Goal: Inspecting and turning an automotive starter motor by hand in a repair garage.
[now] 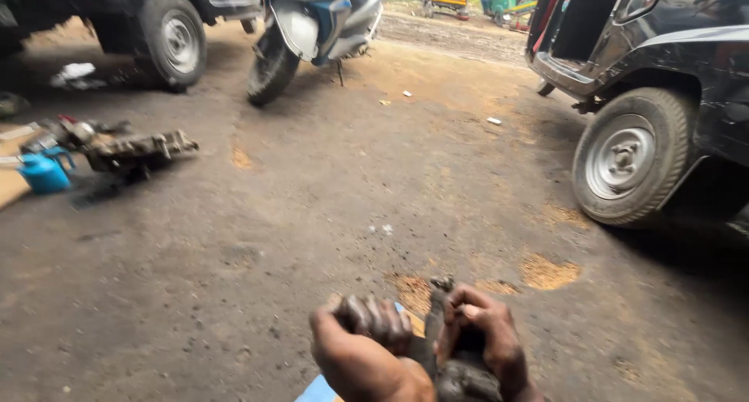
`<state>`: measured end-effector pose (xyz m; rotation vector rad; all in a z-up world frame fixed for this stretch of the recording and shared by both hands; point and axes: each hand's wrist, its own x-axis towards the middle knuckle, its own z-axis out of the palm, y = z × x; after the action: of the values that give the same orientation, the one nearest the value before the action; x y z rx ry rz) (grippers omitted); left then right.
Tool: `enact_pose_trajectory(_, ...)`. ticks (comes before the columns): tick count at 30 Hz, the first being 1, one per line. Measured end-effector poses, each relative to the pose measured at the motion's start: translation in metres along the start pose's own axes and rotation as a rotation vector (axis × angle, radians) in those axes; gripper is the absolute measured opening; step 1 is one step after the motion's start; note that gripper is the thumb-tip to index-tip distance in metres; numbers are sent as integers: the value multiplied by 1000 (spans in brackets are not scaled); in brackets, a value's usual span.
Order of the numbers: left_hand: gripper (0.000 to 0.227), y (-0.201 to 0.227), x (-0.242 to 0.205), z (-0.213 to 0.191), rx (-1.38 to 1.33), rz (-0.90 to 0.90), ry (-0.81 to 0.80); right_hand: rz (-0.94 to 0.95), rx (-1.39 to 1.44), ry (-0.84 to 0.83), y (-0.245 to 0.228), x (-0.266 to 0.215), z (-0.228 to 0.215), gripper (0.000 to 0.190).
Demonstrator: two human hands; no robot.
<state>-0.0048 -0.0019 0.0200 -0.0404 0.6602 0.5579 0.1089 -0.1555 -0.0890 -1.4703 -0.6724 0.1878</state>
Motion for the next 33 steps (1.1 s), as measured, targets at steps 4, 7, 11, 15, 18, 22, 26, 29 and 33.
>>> enact_pose_trajectory(4,44,9,-6,2,4,178,-35,80,199,-30,17,9,8,31)
enact_pose_trajectory(7,47,-4,-8,-3,-32,68,30,84,104,41,-3,4,15,29)
enact_pose_trajectory(11,43,-4,-8,-2,-46,137,-60,43,85,32,-8,4,21,31)
enact_pose_trajectory(15,40,-15,-1,-8,-40,189,120,39,121,13,-15,3,19,32)
enact_pose_trajectory(18,42,-26,3,-18,108,284,8,50,80,29,-18,0,18,34)
enact_pose_trajectory(22,45,-26,-7,-11,203,313,-20,79,125,43,-29,-5,18,35)
enact_pose_trajectory(26,22,-23,-31,8,241,104,198,134,210,19,-28,-6,13,34)
enact_pose_trajectory(29,37,-45,-8,-10,276,100,-73,94,204,55,-22,-6,4,35)
enact_pose_trajectory(33,47,-40,10,-16,223,272,-155,119,316,18,-16,-9,2,35)
